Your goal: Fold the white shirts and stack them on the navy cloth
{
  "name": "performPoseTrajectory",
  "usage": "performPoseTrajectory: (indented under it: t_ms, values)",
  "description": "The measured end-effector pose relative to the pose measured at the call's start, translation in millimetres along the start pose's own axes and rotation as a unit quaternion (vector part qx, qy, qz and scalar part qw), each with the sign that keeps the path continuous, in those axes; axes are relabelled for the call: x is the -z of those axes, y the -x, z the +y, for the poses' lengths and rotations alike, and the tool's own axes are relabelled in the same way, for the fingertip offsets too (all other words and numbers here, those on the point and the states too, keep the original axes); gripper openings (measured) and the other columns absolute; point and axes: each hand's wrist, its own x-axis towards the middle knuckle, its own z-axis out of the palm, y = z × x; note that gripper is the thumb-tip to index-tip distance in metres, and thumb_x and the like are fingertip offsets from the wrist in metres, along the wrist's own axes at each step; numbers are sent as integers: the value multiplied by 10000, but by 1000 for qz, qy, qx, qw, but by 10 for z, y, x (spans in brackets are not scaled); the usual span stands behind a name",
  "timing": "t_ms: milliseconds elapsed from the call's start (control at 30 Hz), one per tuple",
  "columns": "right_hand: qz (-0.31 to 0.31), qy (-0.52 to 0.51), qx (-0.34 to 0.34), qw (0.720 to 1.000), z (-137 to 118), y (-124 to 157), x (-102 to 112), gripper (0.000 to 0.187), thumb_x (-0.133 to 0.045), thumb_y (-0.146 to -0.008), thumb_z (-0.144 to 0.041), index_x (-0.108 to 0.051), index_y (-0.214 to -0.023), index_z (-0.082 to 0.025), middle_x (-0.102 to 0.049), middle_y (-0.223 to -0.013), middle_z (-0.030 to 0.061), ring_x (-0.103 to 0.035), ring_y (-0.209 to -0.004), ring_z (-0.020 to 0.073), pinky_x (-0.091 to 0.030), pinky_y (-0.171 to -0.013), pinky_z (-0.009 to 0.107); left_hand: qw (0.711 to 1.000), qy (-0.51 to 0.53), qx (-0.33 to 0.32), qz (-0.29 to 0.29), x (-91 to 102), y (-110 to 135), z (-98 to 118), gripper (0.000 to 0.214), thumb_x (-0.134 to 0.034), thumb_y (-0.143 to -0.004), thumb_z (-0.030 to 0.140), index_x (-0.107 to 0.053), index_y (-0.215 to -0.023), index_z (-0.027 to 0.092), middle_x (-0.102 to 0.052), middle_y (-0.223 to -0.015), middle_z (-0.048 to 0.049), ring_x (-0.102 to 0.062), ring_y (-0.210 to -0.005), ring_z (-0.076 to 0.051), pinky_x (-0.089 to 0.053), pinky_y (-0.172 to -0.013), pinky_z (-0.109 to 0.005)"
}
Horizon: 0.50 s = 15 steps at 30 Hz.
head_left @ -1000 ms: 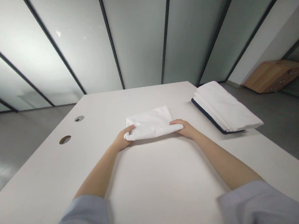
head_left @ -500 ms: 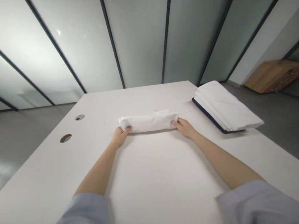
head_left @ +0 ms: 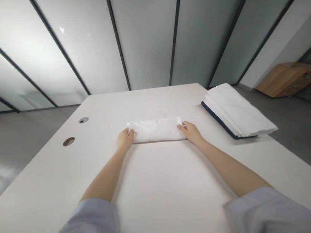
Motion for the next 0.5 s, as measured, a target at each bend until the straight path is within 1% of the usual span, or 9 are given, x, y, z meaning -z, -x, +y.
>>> performPoseTrajectory:
  t_ms: [67,167,267,333,400,433,500]
  values:
    - [-6,47,-3,999,-3,0,8,285,-439,-858,-464,-481,-707,-226,-558,-616,0,-486,-581,158,-286,-542,254,999,-38,-2,-5,16,15,13,304,-387,-865,355,-627,-780,190,-686,-782,-87,-635,-785,-230,-389,-651,-287]
    - [-14,111,-10,994,-11,2,28,250,-454,-869,-422,-535,-752,-217,-615,-700,27,-520,-634,169,-309,-571,258,998,-64,-10,6,14,24,9,260,-438,-859,387,-610,-805,199,-689,-843,-86,-637,-847,-238,-412,-705,-302]
    - [-20,140,-1,990,-12,-2,29,239,-451,-879,-391,-570,-793,-203,-637,-758,54,-549,-699,186,-361,-631,267,998,-49,-9,32,-18,21,-19,246,-491,-845,403,-592,-937,199,-683,-936,-86,-631,-922,-242,-440,-776,-322]
    - [-20,134,5,991,7,-10,8,230,-455,-874,-368,-591,-841,-184,-648,-811,79,-568,-761,204,-403,-695,283,998,-28,-18,60,-50,14,-52,305,-522,-834,395,-562,-1057,191,-668,-1034,-95,-618,-989,-244,-450,-840,-342]
    - [-9,96,5,995,47,-20,-25,260,-465,-862,-337,-601,-984,-153,-659,-918,108,-589,-836,218,-439,-767,306,995,-9,-41,88,-82,8,-90,404,-540,-829,394,-520,-1173,182,-632,-1151,-114,-592,-1068,-255,-447,-905,-372]
    - [-3,70,7,998,73,-25,-43,318,-468,-855,-320,-582,-1090,-139,-657,-996,122,-596,-882,223,-451,-806,321,993,-2,-58,99,-95,7,-107,454,-542,-831,401,-498,-1223,177,-608,-1204,-126,-572,-1112,-263,-440,-937,-389]
    - [6,26,26,999,129,-34,-75,464,-468,-842,-286,-493,-1281,-137,-619,-1164,141,-594,-993,232,-454,-890,354,988,6,-101,114,-114,11,-132,532,-528,-847,425,-453,-1308,170,-556,-1293,-145,-518,-1201,-277,-415,-998,-416]
